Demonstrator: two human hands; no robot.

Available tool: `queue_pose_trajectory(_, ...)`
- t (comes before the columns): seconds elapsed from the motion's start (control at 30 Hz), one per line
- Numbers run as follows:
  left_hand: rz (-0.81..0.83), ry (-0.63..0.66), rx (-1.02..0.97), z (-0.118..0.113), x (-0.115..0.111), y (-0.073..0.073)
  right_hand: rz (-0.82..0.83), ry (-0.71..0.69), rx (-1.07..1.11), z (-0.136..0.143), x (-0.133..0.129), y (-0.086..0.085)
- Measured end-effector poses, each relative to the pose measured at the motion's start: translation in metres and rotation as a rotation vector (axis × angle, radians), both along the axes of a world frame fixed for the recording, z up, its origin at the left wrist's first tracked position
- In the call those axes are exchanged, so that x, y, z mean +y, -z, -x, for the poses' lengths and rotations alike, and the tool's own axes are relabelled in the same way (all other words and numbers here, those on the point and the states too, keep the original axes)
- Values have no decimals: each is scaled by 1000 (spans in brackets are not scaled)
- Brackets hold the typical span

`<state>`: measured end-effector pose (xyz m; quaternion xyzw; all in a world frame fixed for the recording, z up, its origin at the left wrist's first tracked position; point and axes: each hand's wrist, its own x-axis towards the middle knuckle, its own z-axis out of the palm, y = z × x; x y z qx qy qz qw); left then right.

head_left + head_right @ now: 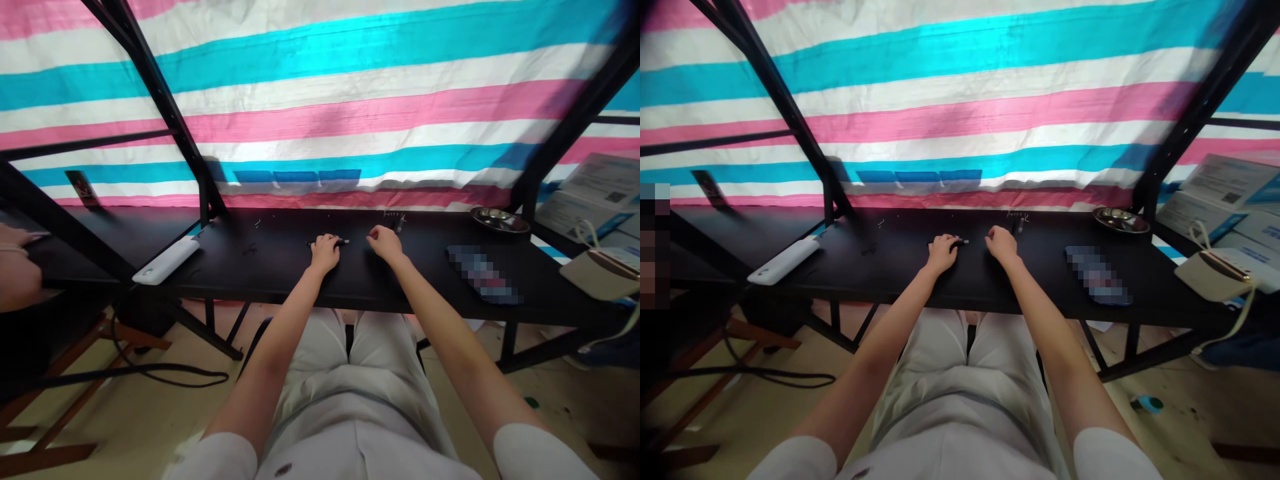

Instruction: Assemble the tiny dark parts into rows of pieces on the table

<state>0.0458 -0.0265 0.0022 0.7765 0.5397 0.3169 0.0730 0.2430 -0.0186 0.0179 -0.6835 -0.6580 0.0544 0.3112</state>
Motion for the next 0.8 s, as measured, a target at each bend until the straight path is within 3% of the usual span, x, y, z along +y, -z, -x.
queue_pose_trajectory(0.13,-11,1,-2,1,-1,-1,-163,-184,68,24,3,16)
queue_pose_trajectory(0.27,2,-48,-31,0,-1,-2,-252,-313,30,28,2,28)
queue_pose_trajectory(0.53,55,-114,-24,-1,-1,-1,-245,-334,0,28,-5,28)
queue_pose_trajectory(0.8,-89,56,-131,-1,-5,-10,-267,-374,24,30,-8,26)
